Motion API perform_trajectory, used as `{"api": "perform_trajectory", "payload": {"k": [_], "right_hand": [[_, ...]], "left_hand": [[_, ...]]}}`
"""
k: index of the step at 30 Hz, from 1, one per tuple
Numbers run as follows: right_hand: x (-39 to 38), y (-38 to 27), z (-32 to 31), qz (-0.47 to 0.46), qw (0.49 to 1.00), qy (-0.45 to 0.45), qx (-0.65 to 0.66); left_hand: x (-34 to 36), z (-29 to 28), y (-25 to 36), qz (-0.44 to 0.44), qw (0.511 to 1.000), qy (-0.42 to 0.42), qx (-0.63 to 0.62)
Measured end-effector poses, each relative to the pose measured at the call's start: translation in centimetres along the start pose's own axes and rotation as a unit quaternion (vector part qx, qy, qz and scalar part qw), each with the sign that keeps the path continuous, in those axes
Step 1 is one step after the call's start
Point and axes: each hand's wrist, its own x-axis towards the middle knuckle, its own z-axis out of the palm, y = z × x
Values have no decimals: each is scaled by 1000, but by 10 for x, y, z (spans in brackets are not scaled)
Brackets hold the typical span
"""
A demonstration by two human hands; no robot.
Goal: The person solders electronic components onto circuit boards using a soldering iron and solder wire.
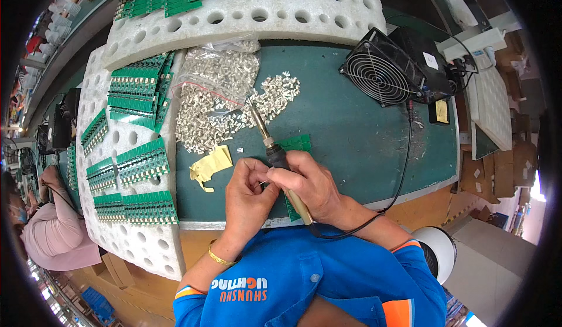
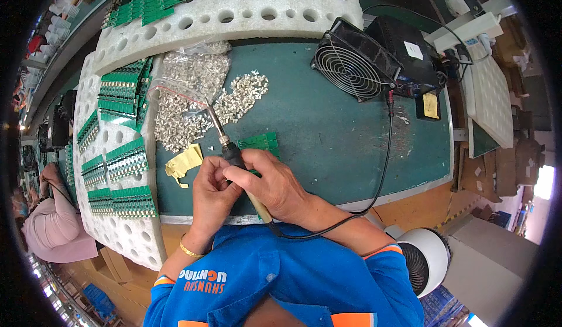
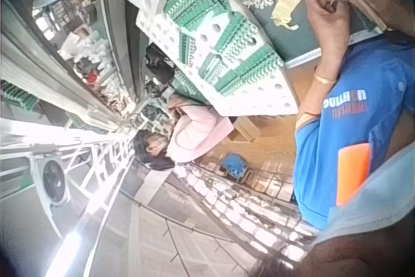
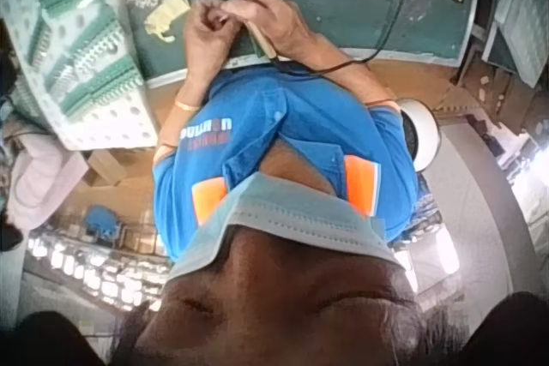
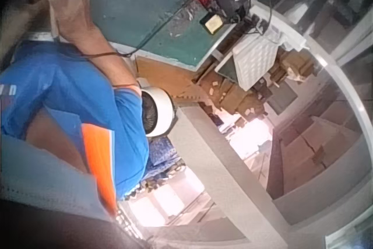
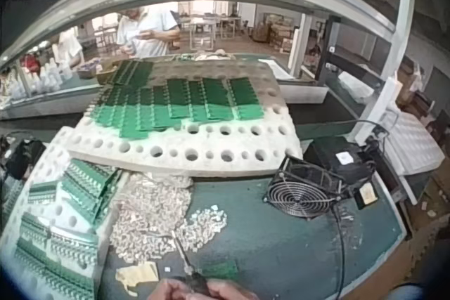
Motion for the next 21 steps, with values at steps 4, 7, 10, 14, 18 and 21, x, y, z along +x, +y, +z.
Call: {"api": "perform_trajectory", "payload": {"k": [4, 7, 10, 14, 18, 21], "right_hand": [[2, 0, -3, -8, 1000, -19, -18], [1, 0, -2, -8, 999, -28, -13], [1, -1, -1, -9, 999, -32, -13], [5, 1, -3, -31, 998, -32, -35], [8, 2, -6, -38, 997, -58, -22], [7, 3, -5, -43, 997, -61, -20]], "left_hand": [[0, 0, 0, 0, 1000, 3, -16], [0, -1, -3, -3, 1000, 3, -15], [0, -1, -2, -6, 1000, 7, -19], [0, -3, -2, -4, 1000, 8, 8], [-1, -2, -3, -5, 1000, 2, -11], [-1, -2, 1, -5, 1000, 0, -2]]}}
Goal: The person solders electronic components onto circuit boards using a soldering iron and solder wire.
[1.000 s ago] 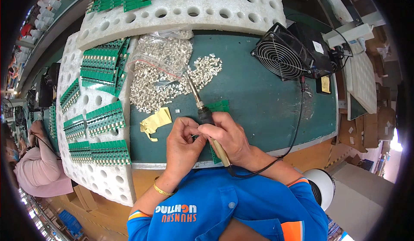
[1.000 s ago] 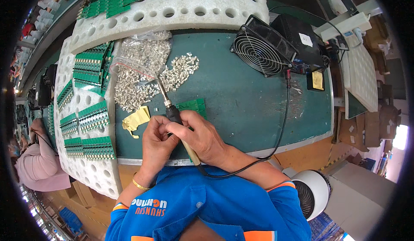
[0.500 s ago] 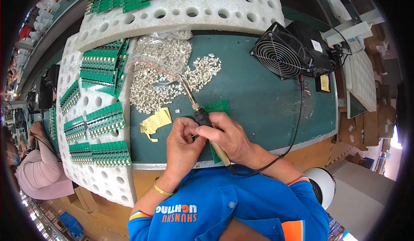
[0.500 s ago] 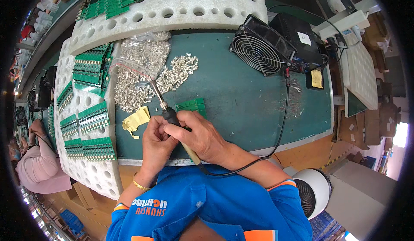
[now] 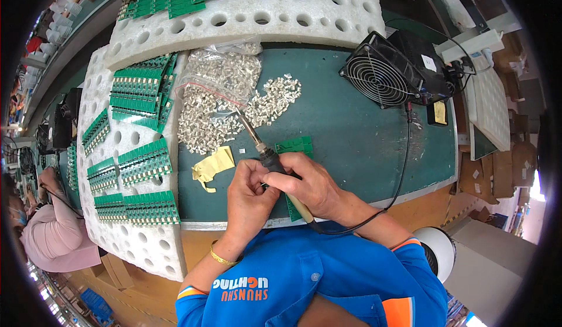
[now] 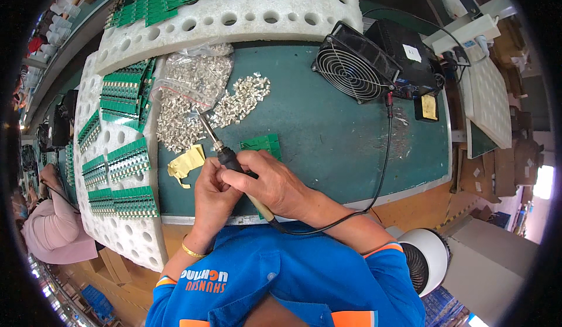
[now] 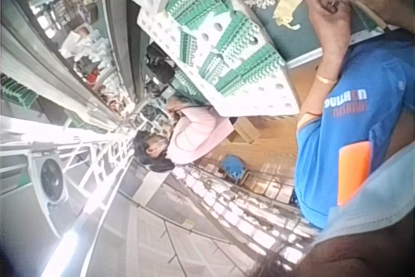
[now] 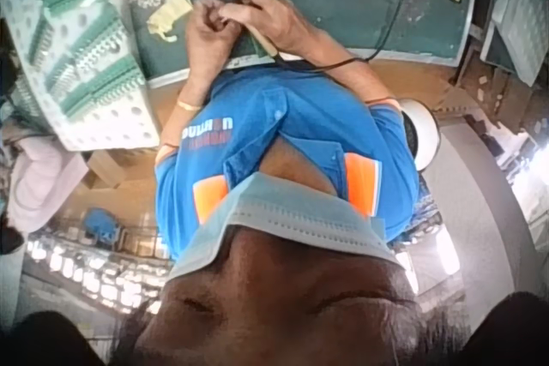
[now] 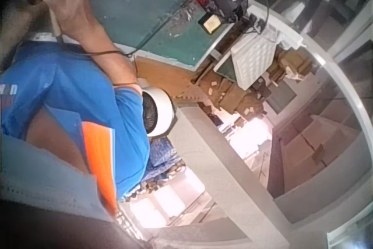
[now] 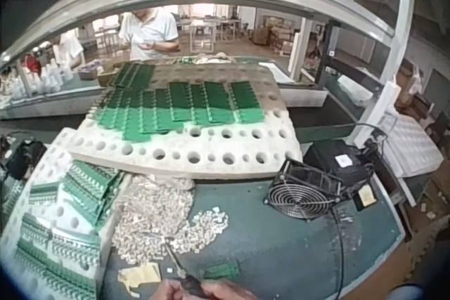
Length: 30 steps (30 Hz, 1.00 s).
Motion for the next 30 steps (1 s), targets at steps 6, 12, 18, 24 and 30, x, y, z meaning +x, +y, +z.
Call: {"api": "perform_trajectory", "payload": {"k": [6, 12, 18, 24, 30], "right_hand": [[-2, -2, 3, 12, 1000, 0, 9], [1, 2, -2, -17, 999, -14, -31], [7, 1, -3, -28, 997, -69, -22], [-11, 2, 0, 8, 1000, -6, -5], [-24, 4, -3, 45, 999, 30, -2]], "left_hand": [[0, 0, -1, 3, 1000, -1, 0], [0, -2, -1, 2, 1000, 2, -10], [0, 1, 3, 6, 1000, 0, 6], [2, -5, -5, 3, 1000, -10, 2], [0, -4, -3, 3, 999, -35, -16]]}}
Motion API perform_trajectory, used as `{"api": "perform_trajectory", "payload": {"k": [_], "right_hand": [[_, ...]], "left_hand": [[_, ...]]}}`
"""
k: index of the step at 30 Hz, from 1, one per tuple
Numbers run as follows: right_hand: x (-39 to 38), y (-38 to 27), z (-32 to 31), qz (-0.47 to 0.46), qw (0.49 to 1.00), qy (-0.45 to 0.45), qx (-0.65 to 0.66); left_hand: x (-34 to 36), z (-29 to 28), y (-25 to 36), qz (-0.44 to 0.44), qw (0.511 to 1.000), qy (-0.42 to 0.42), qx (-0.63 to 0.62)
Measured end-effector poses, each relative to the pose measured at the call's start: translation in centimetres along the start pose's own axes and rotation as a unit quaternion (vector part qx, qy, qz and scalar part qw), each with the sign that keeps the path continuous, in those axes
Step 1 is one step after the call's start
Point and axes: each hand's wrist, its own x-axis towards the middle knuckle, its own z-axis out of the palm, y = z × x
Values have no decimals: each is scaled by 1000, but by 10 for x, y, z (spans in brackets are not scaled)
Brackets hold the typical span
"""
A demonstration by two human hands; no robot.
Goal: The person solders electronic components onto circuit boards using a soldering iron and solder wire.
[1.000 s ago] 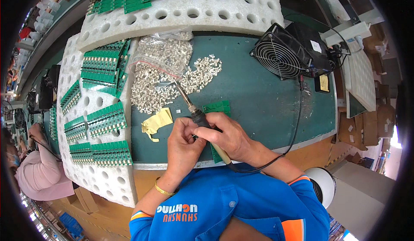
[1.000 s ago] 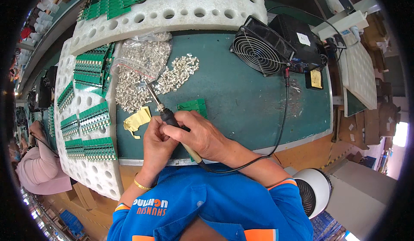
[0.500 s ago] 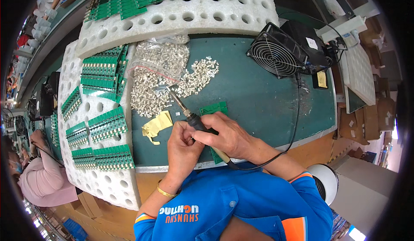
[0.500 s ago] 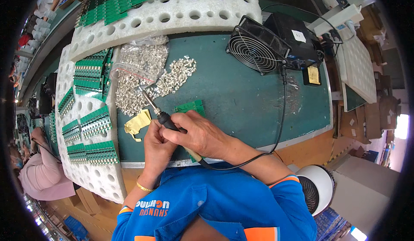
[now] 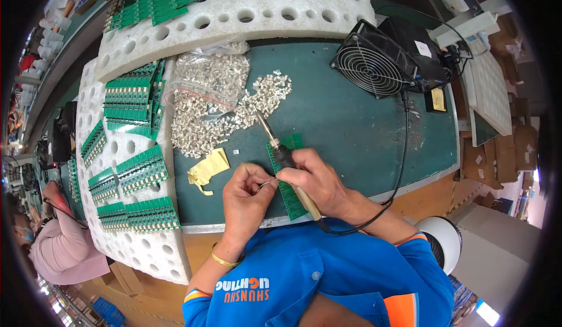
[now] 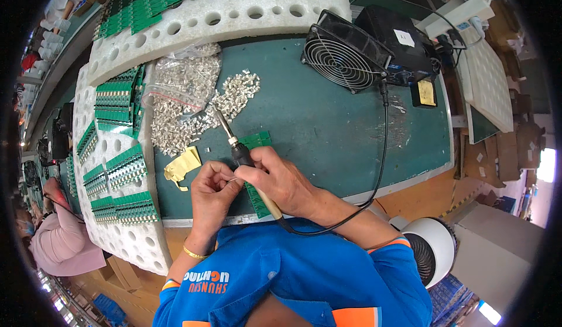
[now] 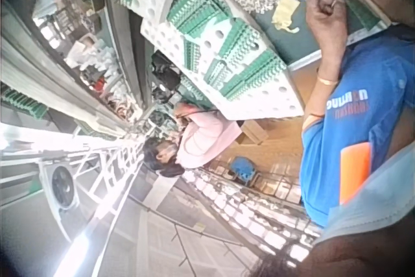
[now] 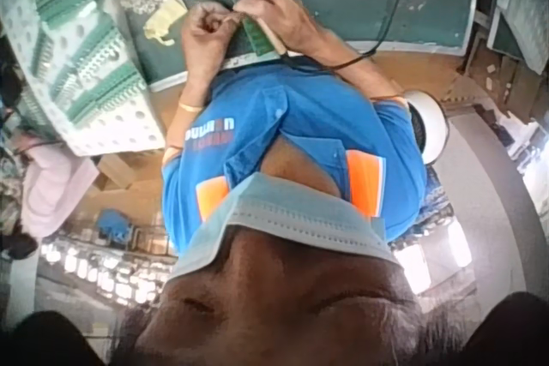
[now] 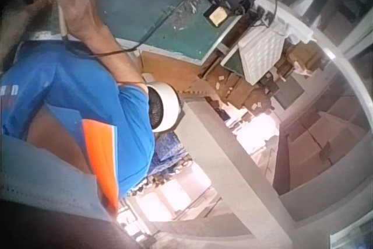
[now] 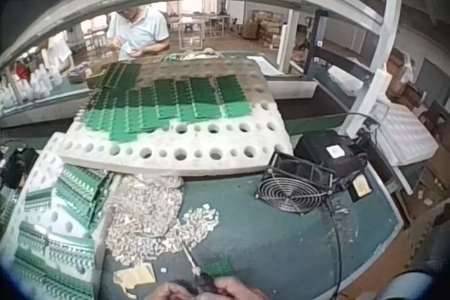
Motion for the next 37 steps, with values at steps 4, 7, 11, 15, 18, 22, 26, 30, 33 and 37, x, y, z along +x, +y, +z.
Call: {"api": "perform_trajectory", "payload": {"k": [4, 7, 11, 15, 18, 22, 26, 30, 33, 37], "right_hand": [[0, -2, 3, 9, 1000, 2, 14], [0, -2, 3, 15, 1000, -1, 18], [0, -3, 3, 22, 999, 3, 25], [0, -1, 3, 21, 999, 31, 12], [-4, -6, -5, 27, 995, 92, 4], [-18, -10, -30, 11, 990, 126, 65], [-34, -10, -40, -34, 988, 118, 97], [-46, -12, -39, -17, 983, 113, 142], [-49, -14, -38, -9, 985, 98, 143], [-53, -12, -33, -6, 987, 99, 128]], "left_hand": [[-1, 0, 2, -19, 1000, 14, 14], [-2, 2, 4, -18, 999, 25, 24], [-1, 1, 4, -26, 998, 20, 47], [0, 2, 5, -36, 998, 22, 47], [1, 2, 3, -44, 997, 28, 55], [3, -2, 1, -49, 997, 20, 53], [3, -1, 6, -60, 997, 23, 43], [4, -2, 6, -63, 997, 22, 47], [4, -1, 8, -64, 997, 20, 48], [3, -7, 6, -74, 996, -3, 50]]}}
